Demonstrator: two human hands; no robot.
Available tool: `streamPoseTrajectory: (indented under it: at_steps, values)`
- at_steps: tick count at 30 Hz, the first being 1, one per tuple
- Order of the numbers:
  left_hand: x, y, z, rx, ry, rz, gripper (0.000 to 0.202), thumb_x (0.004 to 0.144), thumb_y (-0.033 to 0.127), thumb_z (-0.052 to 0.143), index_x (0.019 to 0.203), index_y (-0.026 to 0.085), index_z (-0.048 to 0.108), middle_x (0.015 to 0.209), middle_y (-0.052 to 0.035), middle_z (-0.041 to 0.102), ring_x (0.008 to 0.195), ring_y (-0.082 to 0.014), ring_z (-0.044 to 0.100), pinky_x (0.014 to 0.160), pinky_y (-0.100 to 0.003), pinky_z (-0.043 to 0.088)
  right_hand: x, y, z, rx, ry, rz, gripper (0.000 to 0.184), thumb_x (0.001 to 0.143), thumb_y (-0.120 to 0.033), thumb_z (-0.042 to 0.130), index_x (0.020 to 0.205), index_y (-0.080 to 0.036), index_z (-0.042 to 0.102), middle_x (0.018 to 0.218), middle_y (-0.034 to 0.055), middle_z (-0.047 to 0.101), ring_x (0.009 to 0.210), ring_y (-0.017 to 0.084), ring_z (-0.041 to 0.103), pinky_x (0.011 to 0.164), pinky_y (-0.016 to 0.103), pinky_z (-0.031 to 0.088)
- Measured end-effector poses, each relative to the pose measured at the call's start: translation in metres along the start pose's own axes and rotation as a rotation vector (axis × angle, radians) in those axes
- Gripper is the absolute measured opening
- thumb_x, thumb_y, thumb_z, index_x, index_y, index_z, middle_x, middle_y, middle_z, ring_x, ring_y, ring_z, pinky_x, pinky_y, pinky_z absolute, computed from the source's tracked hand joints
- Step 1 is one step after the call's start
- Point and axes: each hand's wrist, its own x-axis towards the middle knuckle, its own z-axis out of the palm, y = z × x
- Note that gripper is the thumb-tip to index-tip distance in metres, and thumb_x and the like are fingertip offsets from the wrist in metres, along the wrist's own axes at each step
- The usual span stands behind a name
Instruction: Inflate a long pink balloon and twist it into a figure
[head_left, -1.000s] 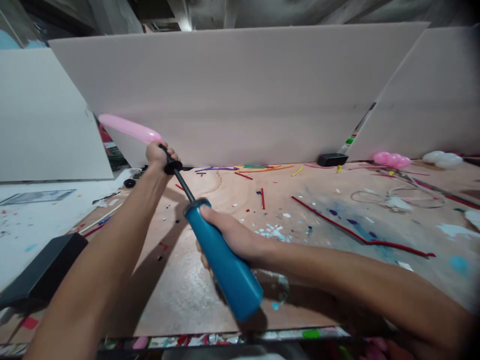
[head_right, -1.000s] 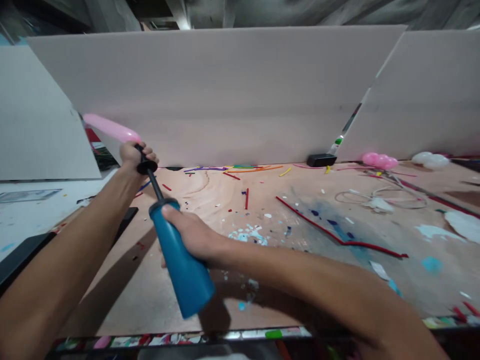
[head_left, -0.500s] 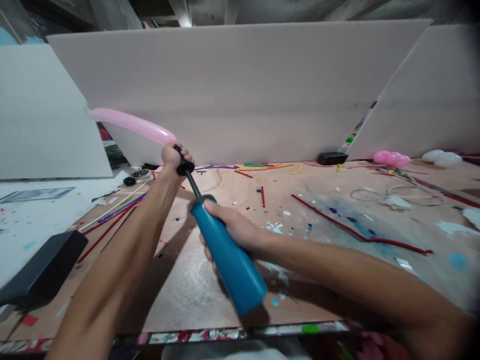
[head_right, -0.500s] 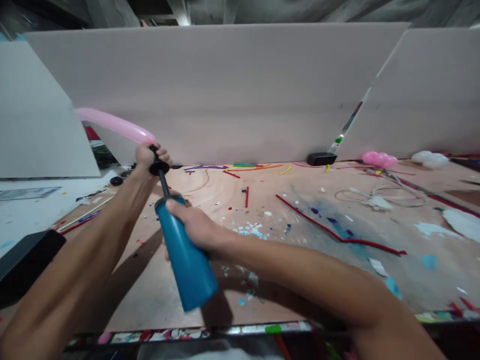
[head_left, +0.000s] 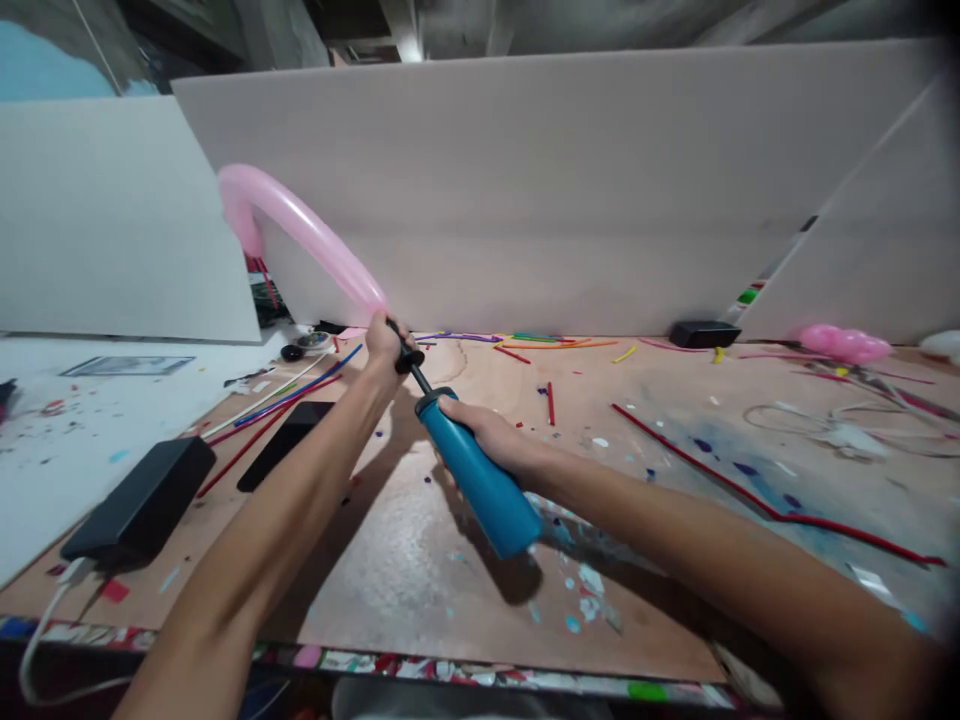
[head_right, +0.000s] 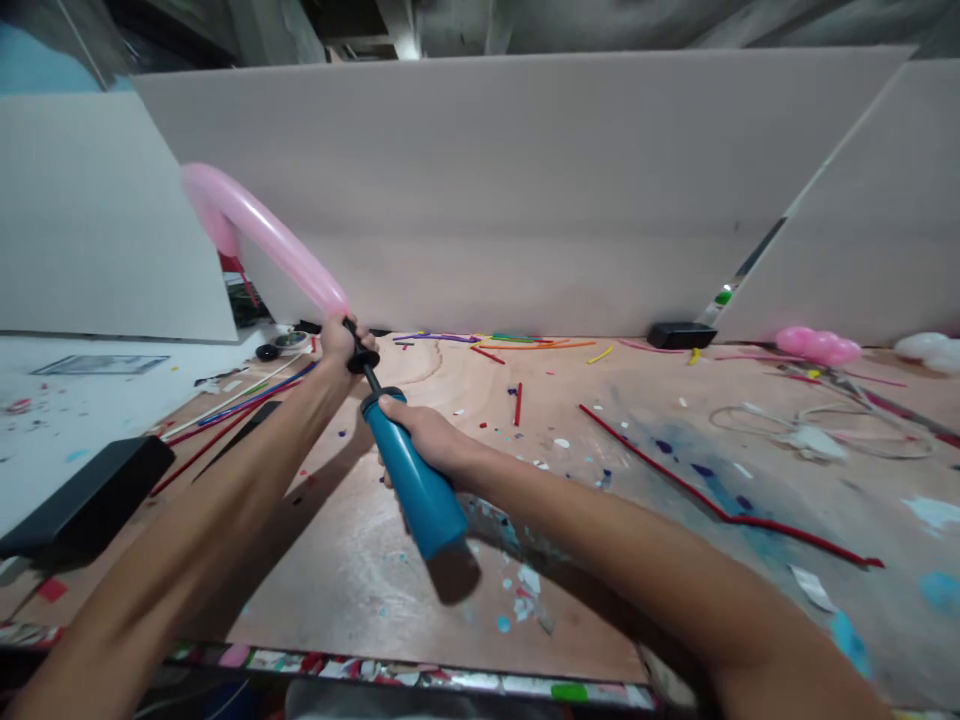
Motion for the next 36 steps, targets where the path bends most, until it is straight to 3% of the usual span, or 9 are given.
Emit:
streamPoseTrajectory:
  at_steps: [5, 11, 17, 21, 23, 27, 31, 34, 36]
  values:
    - [-0.005, -0.027, 0.002, 0.006, 0.0, -0.003, 0.015, 0.083, 0.024, 0.042, 0.069, 0.022, 0.039, 0.041, 0.007, 0.038, 0.03, -0.01, 0.038, 0.035, -0.019, 0.029, 0.046, -0.016, -0.012, -0.068, 0.031, -0.184, 0.039, 0.099, -0.05, 0.042, 0.089, -0.015, 0.055, 0.068, 0.0039, 0.06, 0.053, 0.014, 0.06, 0.048, 0.025, 0.052]
    - [-0.009, -0.032, -0.01, 0.023, 0.025, 0.045, 0.016, 0.081, 0.029, 0.047, 0.068, 0.021, 0.04, 0.043, 0.0067, 0.041, 0.033, -0.0091, 0.04, 0.038, -0.019, 0.034, 0.047, -0.017, -0.021, -0.236, -0.005, -0.353, 0.043, 0.096, -0.04, 0.052, 0.134, -0.029, 0.038, 0.091, 0.0002, 0.056, 0.06, 0.014, 0.06, 0.053, 0.031, 0.056]
    - [0.004, -0.035, -0.009, 0.144, 0.03, 0.051, 0.015, 0.077, 0.022, 0.049, 0.065, 0.021, 0.04, 0.047, 0.0039, 0.049, 0.037, -0.0095, 0.043, 0.04, -0.019, 0.036, 0.035, -0.015, -0.023, -0.387, 0.071, -0.406, 0.036, 0.096, -0.042, 0.048, 0.127, -0.024, 0.042, 0.092, 0.002, 0.058, 0.068, 0.015, 0.06, 0.062, 0.031, 0.055]
    - [0.017, -0.013, -0.019, 0.308, 0.027, 0.118, 0.021, 0.079, 0.012, 0.041, 0.06, 0.02, 0.038, 0.049, 0.0016, 0.054, 0.039, -0.0083, 0.043, 0.043, -0.019, 0.034, 0.026, -0.007, -0.044, -0.76, 0.143, -0.586, 0.039, 0.093, -0.046, 0.052, 0.125, -0.023, 0.051, 0.118, 0.0091, 0.063, 0.105, 0.024, 0.061, 0.094, 0.039, 0.049]
    - [0.014, -0.005, -0.028, 0.434, -0.047, 0.175, 0.024, 0.08, 0.01, 0.042, 0.058, 0.018, 0.045, 0.05, -0.0002, 0.058, 0.04, -0.0086, 0.042, 0.044, -0.019, 0.033, 0.023, -0.009, -0.07, -1.007, 0.267, -0.607, 0.047, 0.092, -0.051, 0.055, 0.131, -0.024, 0.051, 0.125, 0.0117, 0.063, 0.112, 0.029, 0.06, 0.098, 0.042, 0.045]
    - [-0.012, -0.011, -0.039, 0.675, -0.296, 0.262, 0.025, 0.08, 0.012, 0.057, 0.056, 0.014, 0.061, 0.044, 0.0006, 0.054, 0.043, -0.0106, 0.043, 0.046, -0.02, 0.03, 0.026, -0.02, -0.136, -1.391, 0.704, -0.382, 0.057, 0.093, -0.053, 0.051, 0.14, -0.019, 0.047, 0.114, 0.0181, 0.069, 0.102, 0.033, 0.066, 0.086, 0.039, 0.047]
    - [-0.041, -0.031, -0.035, 0.794, -0.458, 0.337, 0.034, 0.082, 0.02, 0.062, 0.048, 0.016, 0.058, 0.044, -0.0002, 0.052, 0.047, -0.0114, 0.044, 0.051, -0.021, 0.028, 0.037, -0.021, -0.168, -1.477, 0.877, -0.285, 0.058, 0.091, -0.043, 0.058, 0.141, -0.015, 0.049, 0.126, 0.0232, 0.063, 0.119, 0.036, 0.059, 0.096, 0.044, 0.043]
    - [-0.059, -0.044, -0.035, 0.87, -0.558, 0.406, 0.037, 0.084, 0.023, 0.06, 0.048, 0.017, 0.056, 0.047, -0.0003, 0.051, 0.05, -0.0121, 0.044, 0.055, -0.022, 0.028, 0.046, -0.02, -0.152, -1.273, 0.842, -0.502, 0.06, 0.091, -0.05, 0.056, 0.138, -0.012, 0.052, 0.142, 0.0244, 0.051, 0.135, 0.035, 0.044, 0.11, 0.047, 0.033]
    - [-0.071, -0.049, -0.038, 0.959, -0.661, 0.474, 0.035, 0.086, 0.025, 0.059, 0.052, 0.017, 0.056, 0.05, -0.0003, 0.052, 0.051, -0.0129, 0.044, 0.056, -0.024, 0.027, 0.049, -0.021, -0.128, -0.852, 0.557, -0.616, 0.057, 0.095, -0.058, 0.044, 0.127, -0.013, 0.059, 0.136, 0.0201, 0.058, 0.127, 0.029, 0.053, 0.106, 0.043, 0.039]
